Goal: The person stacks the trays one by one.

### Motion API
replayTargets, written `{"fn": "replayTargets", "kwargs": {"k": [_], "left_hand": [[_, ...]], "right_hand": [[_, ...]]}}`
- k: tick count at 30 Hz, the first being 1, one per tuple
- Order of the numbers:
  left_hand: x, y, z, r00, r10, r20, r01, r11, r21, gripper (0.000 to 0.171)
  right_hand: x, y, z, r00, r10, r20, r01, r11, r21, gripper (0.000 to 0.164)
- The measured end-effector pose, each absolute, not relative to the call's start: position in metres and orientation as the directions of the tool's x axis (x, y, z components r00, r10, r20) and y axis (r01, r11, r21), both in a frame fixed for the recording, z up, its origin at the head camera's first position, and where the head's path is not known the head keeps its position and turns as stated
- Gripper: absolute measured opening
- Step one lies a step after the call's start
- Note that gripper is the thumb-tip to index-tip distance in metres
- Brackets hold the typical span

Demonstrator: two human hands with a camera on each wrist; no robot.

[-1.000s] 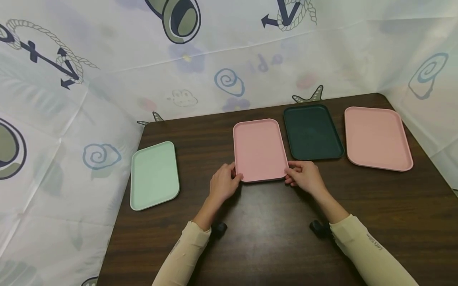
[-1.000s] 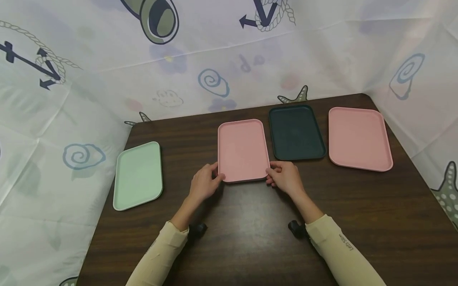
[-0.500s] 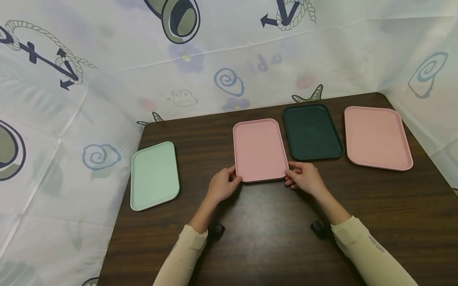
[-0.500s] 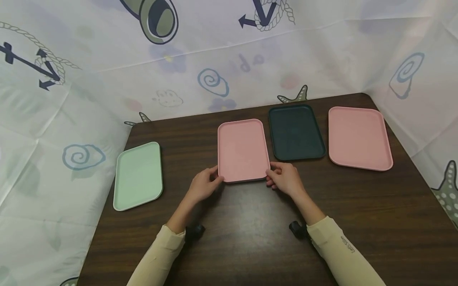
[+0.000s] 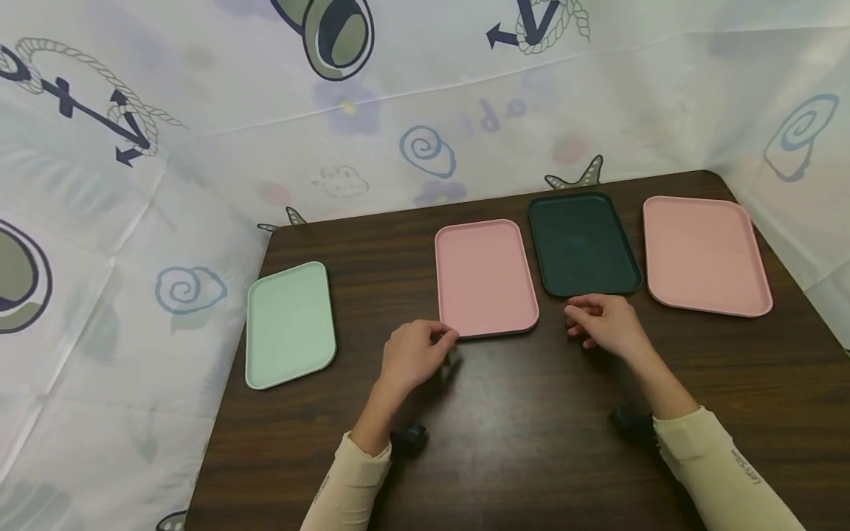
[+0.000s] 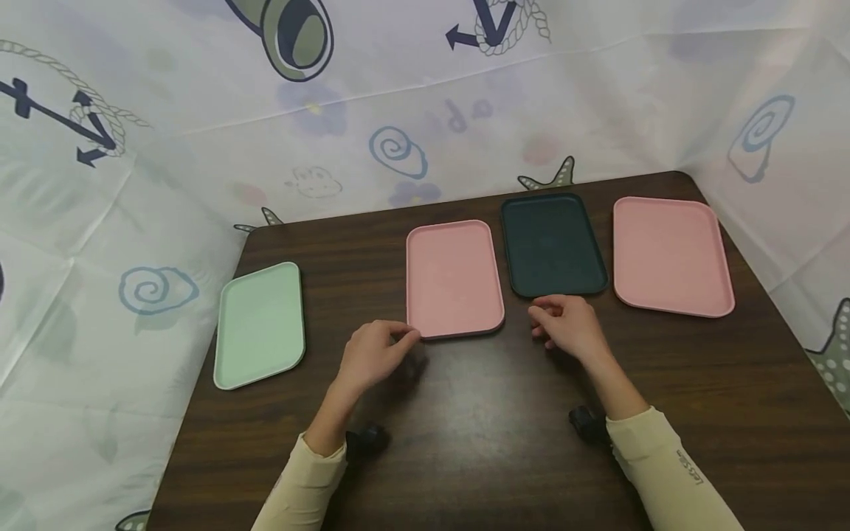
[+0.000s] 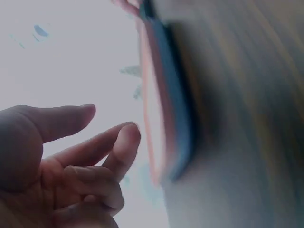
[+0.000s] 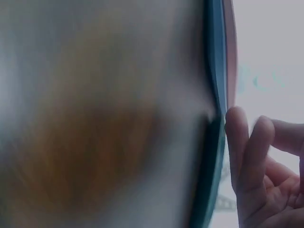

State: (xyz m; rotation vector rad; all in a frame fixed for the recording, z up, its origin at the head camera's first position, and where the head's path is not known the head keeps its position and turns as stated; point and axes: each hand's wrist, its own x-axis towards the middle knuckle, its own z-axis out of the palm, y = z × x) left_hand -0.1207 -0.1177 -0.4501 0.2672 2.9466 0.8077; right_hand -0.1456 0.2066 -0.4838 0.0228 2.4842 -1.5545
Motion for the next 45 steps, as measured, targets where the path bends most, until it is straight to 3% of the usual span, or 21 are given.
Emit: {"fn": "replayTargets", "kwargs": {"k": [4,7,10,12,19,24,35,45], "left_hand": [[-0.114,-0.078,-0.445,-0.944,0.327,0.047,0.295,0.774,0.56,0.036],[-0.111,-0.044,-0.449,-0.89,0.456,0.017,0.375,0.709,0.598,0.051],[-0.111,-0.011,-0.454,-0.839,0.538,-0.086,0.356,0.662,0.66,0.068],[-0.114,0.009,-0.46,-0.82,0.546,-0.173,0.273,0.638,0.72,0.078],[-0.132,0.06,-0.478,-0.834,0.4,-0.38,-0.153,0.494,0.856,0.094],[-0.148,0.077,-0.482,-0.869,0.261,-0.421,-0.3,0.399,0.866,0.094],[-0.164,0.092,-0.492,-0.883,0.119,-0.454,-0.393,0.34,0.854,0.083],[-0.161,0.089,-0.495,-0.898,0.12,-0.423,-0.358,0.357,0.863,0.082]], "right_hand": [[-0.16,0.237,-0.478,-0.998,0.029,-0.052,0.059,0.589,-0.806,0.038],[-0.174,0.256,-0.476,-0.992,0.116,0.046,0.047,0.687,-0.725,0.036],[-0.187,0.27,-0.474,-0.98,0.178,0.091,0.078,0.759,-0.647,0.035],[-0.197,0.277,-0.475,-0.976,0.193,0.1,0.094,0.791,-0.605,0.034],[-0.224,0.289,-0.477,-0.99,0.129,0.054,0.086,0.868,-0.49,0.038],[-0.236,0.293,-0.478,-0.996,0.09,-0.018,0.09,0.915,-0.393,0.043],[-0.243,0.294,-0.482,-0.997,0.054,-0.054,0.069,0.943,-0.326,0.048],[-0.232,0.295,-0.485,-0.998,0.067,-0.001,0.061,0.909,-0.413,0.054]]}}
